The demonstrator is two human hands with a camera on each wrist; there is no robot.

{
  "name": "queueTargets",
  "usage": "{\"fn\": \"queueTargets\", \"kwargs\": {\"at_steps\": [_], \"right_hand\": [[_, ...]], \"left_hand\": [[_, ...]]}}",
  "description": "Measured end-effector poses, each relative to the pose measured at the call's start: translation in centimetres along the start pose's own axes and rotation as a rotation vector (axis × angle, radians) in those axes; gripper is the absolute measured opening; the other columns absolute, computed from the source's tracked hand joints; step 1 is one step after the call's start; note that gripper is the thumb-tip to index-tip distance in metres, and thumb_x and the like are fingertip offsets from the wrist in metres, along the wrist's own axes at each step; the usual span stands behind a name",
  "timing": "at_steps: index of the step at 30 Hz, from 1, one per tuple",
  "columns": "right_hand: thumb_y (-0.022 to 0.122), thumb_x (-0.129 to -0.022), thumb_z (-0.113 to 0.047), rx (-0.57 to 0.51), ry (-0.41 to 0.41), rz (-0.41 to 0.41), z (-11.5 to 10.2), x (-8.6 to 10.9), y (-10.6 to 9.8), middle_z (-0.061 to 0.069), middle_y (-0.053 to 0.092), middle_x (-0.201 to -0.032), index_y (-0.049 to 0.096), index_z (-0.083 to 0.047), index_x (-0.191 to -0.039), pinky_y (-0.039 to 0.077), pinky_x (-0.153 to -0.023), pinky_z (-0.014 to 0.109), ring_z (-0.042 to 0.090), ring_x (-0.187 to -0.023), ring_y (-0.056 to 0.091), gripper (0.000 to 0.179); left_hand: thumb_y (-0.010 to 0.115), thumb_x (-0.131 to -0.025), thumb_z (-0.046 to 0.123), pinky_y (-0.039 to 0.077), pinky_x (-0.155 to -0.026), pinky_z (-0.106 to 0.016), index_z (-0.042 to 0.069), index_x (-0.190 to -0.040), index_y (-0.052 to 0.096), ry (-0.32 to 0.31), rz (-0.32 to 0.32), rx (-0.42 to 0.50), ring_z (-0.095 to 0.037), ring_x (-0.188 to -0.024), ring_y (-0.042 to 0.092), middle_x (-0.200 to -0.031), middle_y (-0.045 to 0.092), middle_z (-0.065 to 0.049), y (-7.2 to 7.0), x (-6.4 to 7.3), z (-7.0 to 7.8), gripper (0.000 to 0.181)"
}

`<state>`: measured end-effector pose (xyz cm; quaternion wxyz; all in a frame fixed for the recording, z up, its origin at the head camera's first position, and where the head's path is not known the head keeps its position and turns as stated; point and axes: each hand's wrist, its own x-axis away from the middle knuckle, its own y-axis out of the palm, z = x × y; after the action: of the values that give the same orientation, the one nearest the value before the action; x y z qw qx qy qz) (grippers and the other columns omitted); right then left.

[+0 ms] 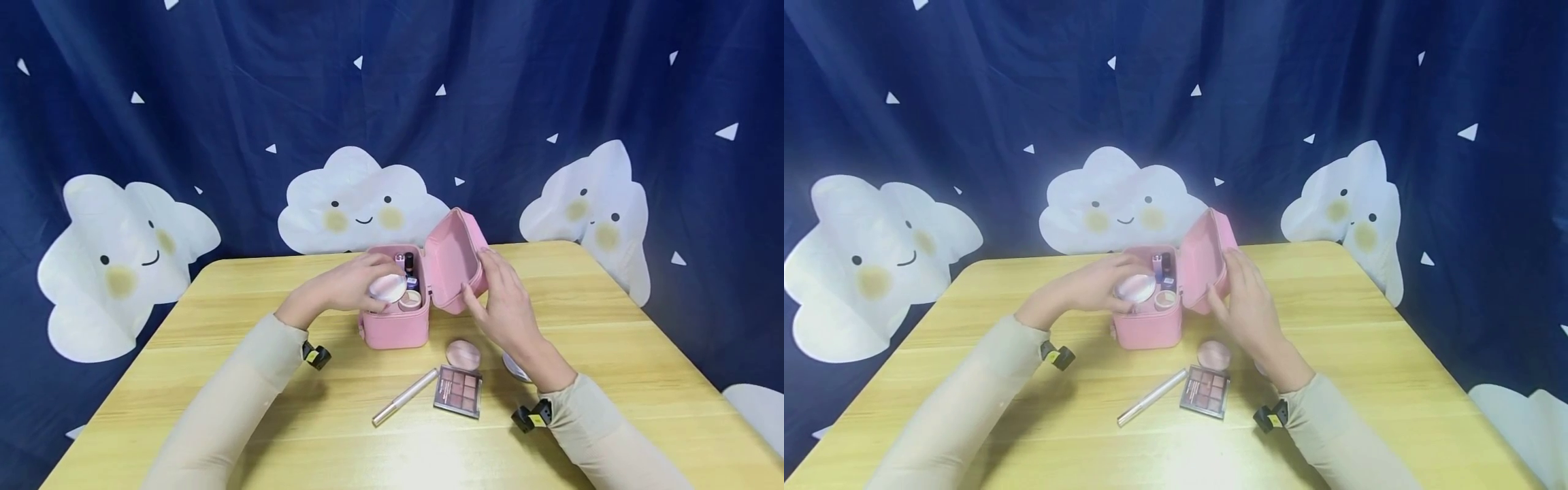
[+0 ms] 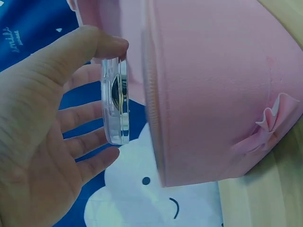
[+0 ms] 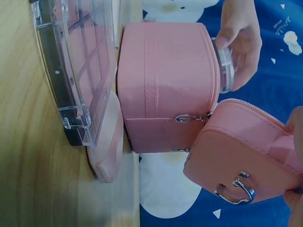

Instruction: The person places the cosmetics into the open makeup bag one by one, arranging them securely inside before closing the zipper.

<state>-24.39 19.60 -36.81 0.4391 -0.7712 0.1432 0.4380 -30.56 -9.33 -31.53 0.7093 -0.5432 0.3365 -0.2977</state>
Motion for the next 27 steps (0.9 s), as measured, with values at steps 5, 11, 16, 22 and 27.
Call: {"fn": "queueTargets", "kwargs": {"at_steps": [5,11,16,22,27], "right_hand": [[0.064,-0.088,-0.021,0.002,-0.004,-0.002,0.0,0.0,0.0,0.023,0.048,-0.139,0.045,0.005,-0.139,0.038,-0.106,0.053,0.037,-0.129,0.045,0.061],[0.063,-0.088,-0.022,0.002,-0.006,-0.001,0.0,0.1,0.0,0.023,0.048,-0.139,0.045,0.004,-0.14,0.038,-0.106,0.053,0.037,-0.129,0.045,0.061],[0.062,-0.088,-0.023,0.002,-0.006,0.0,0.0,0.1,0.1,0.023,0.048,-0.139,0.045,0.004,-0.14,0.038,-0.105,0.053,0.037,-0.129,0.045,0.061],[0.063,-0.088,-0.022,0.001,-0.007,0.0,0.1,0.1,0.1,0.023,0.048,-0.139,0.045,0.004,-0.14,0.038,-0.105,0.053,0.036,-0.129,0.045,0.06],[0.063,-0.089,-0.023,-0.001,-0.008,0.001,0.1,0.1,0.1,0.024,0.048,-0.139,0.045,0.005,-0.139,0.038,-0.105,0.053,0.037,-0.129,0.045,0.06]], "left_hand": [[0.077,-0.082,0.036,0.04,-0.103,-0.042,0.018,-0.133,0.057,-0.049,-0.044,0.012,-0.024,-0.124,0.046,-0.138,0.05,-0.007,0.4,-0.9,-0.5,0.059],[0.077,-0.082,0.033,0.039,-0.105,-0.042,0.015,-0.136,0.056,-0.065,-0.098,0.012,-0.024,-0.126,0.045,-0.139,0.049,-0.009,1.1,-2.0,-1.0,0.06],[0.075,-0.085,0.028,0.037,-0.108,-0.041,0.014,-0.138,0.055,-0.063,-0.182,-0.021,-0.025,-0.127,0.045,-0.138,0.051,-0.01,1.9,-2.7,-0.9,0.058],[0.07,-0.089,0.018,0.04,-0.106,-0.042,0.016,-0.138,0.055,-0.062,-0.27,-0.116,-0.025,-0.121,0.051,-0.13,0.056,-0.011,3.0,-3.1,-1.1,0.052],[0.064,-0.092,0.011,0.041,-0.105,-0.041,0.02,-0.132,0.061,-0.063,-0.317,-0.152,-0.023,-0.119,0.053,-0.125,0.059,-0.008,3.6,-3.4,-1.0,0.042]]}}
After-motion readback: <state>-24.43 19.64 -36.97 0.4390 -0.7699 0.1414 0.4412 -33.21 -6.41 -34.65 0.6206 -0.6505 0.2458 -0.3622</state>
